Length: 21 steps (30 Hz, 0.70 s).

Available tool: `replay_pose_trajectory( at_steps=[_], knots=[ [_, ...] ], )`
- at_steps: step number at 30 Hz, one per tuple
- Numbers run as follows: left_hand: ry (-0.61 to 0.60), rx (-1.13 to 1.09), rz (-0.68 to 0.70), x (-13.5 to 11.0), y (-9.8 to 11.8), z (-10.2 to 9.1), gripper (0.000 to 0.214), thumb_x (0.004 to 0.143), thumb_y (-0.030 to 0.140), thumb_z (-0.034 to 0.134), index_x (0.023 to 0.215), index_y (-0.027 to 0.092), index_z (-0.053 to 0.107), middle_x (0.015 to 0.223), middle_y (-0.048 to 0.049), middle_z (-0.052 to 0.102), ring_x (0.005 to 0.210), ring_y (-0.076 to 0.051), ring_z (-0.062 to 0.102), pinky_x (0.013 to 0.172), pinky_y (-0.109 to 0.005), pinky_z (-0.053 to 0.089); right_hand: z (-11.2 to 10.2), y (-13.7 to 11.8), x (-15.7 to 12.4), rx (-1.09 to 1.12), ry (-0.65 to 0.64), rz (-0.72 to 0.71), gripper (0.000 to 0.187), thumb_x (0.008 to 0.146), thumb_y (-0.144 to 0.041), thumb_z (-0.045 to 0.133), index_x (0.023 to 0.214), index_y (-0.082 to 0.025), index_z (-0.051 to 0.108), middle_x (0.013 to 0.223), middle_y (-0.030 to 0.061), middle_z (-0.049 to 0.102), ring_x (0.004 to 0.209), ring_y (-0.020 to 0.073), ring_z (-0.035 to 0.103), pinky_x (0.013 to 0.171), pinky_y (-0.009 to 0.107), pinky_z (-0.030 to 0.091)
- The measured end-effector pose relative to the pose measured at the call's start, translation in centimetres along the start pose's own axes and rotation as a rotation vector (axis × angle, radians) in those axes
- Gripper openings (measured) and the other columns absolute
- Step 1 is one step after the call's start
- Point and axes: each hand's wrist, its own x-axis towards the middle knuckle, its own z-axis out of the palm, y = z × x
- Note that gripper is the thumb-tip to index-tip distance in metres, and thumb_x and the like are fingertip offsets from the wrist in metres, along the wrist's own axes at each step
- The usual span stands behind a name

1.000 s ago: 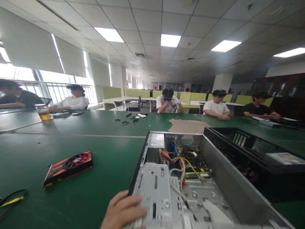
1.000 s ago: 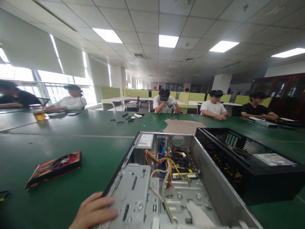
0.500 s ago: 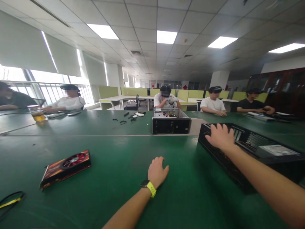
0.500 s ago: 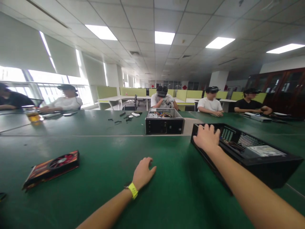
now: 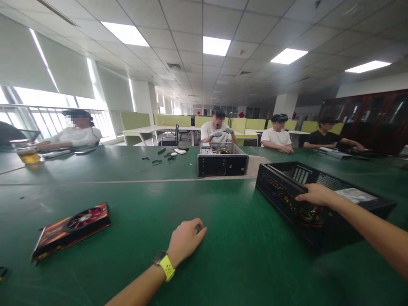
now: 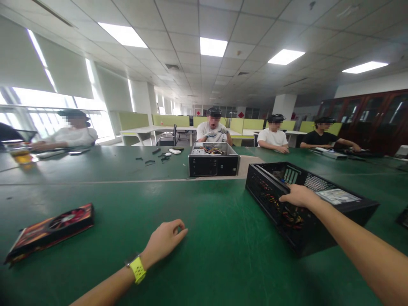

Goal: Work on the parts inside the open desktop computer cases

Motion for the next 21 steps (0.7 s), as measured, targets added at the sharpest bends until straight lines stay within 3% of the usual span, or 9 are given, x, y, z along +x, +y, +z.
replay_pose_trajectory(
  at_steps=[2, 5, 8, 10, 12, 15, 18, 21],
  knots=[
    [0.007, -0.028, 0.072, 0.0, 1.1, -1.1, 0.026, 0.085, 0.042, 0.044, 0.086, 0.023, 0.063, 0.066, 0.0007, 0.059, 0.064, -0.015, 0.055, 0.053, -0.025, 0.03, -0.7, -1.8, -2.7, -0.028, -0.086, -0.046, 0.055, 0.069, -0.044, 0.06, 0.112, -0.01, 0.061, 0.1, 0.016, 0.066, 0.081, 0.0258, 0.064, 0.072, 0.033, 0.048],
    [0.067, -0.119, 0.277, -0.3, 4.2, -2.9, 0.027, 0.087, 0.042, 0.043, 0.09, 0.022, 0.062, 0.066, 0.0015, 0.057, 0.062, -0.014, 0.052, 0.057, -0.026, 0.034, -1.9, -5.9, -8.4, 0.017, -0.176, -0.175, 0.055, 0.071, -0.048, 0.059, 0.108, -0.008, 0.063, 0.106, 0.0169, 0.064, 0.095, 0.0271, 0.061, 0.08, 0.033, 0.047],
    [0.135, -0.23, 0.515, -1.2, 7.5, -4.6, 0.028, 0.089, 0.042, 0.044, 0.1, 0.022, 0.06, 0.082, -0.0015, 0.061, 0.075, -0.015, 0.054, 0.07, -0.028, 0.041, -3.3, -9.9, -15.0, 0.271, -0.471, -0.4, 0.057, 0.08, -0.058, 0.047, 0.114, -0.015, 0.062, 0.108, 0.0093, 0.065, 0.095, 0.0235, 0.061, 0.079, 0.031, 0.05],
    [0.142, -0.286, 0.637, -1.7, 9.0, -5.8, 0.03, 0.089, 0.042, 0.044, 0.105, 0.021, 0.059, 0.098, -0.0046, 0.062, 0.091, -0.017, 0.055, 0.083, -0.032, 0.043, -4.1, -11.1, -18.9, 0.339, -0.55, -0.5, 0.058, 0.083, -0.06, 0.042, 0.121, -0.019, 0.059, 0.115, 0.0071, 0.063, 0.101, 0.0237, 0.059, 0.085, 0.032, 0.049],
    [0.127, -0.308, 0.683, -2.1, 9.6, -7.1, 0.033, 0.09, 0.043, 0.043, 0.11, 0.021, 0.057, 0.111, -0.0063, 0.061, 0.103, -0.019, 0.053, 0.093, -0.036, 0.041, -4.2, -10.3, -21.9, 0.314, -0.449, -0.48, 0.057, 0.084, -0.061, 0.042, 0.127, -0.025, 0.055, 0.125, 0.0052, 0.057, 0.111, 0.0256, 0.054, 0.094, 0.037, 0.045],
    [0.016, -0.185, 0.743, -2.6, 9.1, -8.8, 0.04, 0.089, 0.045, 0.044, 0.123, 0.024, 0.051, 0.125, -0.0062, 0.056, 0.117, -0.021, 0.047, 0.102, -0.041, 0.035, -3.1, -5.9, -24.2, 0.246, -0.107, -0.353, 0.055, 0.081, -0.061, 0.046, 0.128, -0.033, 0.052, 0.134, 0.0008, 0.05, 0.122, 0.0283, 0.045, 0.103, 0.043, 0.037],
    [-0.098, 0.0, 0.817, -3.3, 8.1, -8.8, 0.043, 0.089, 0.045, 0.044, 0.129, 0.03, 0.048, 0.135, -0.0042, 0.05, 0.128, -0.024, 0.038, 0.108, -0.048, 0.027, -1.7, -0.9, -23.1, 0.233, 0.192, -0.251, 0.055, 0.078, -0.062, 0.048, 0.125, -0.034, 0.054, 0.135, -0.0001, 0.049, 0.124, 0.0304, 0.043, 0.104, 0.044, 0.037],
    [0.046, -0.029, 0.652, -4.9, 7.6, -6.6, 0.053, 0.089, 0.047, 0.041, 0.138, 0.027, 0.036, 0.149, -0.0072, 0.03, 0.137, -0.027, 0.024, 0.111, -0.051, 0.023, -1.2, 1.8, -19.6, 0.21, 0.264, -0.088, 0.063, 0.076, -0.064, 0.046, 0.125, -0.025, 0.055, 0.132, 0.0068, 0.051, 0.12, 0.0328, 0.047, 0.102, 0.045, 0.038]
  ],
)
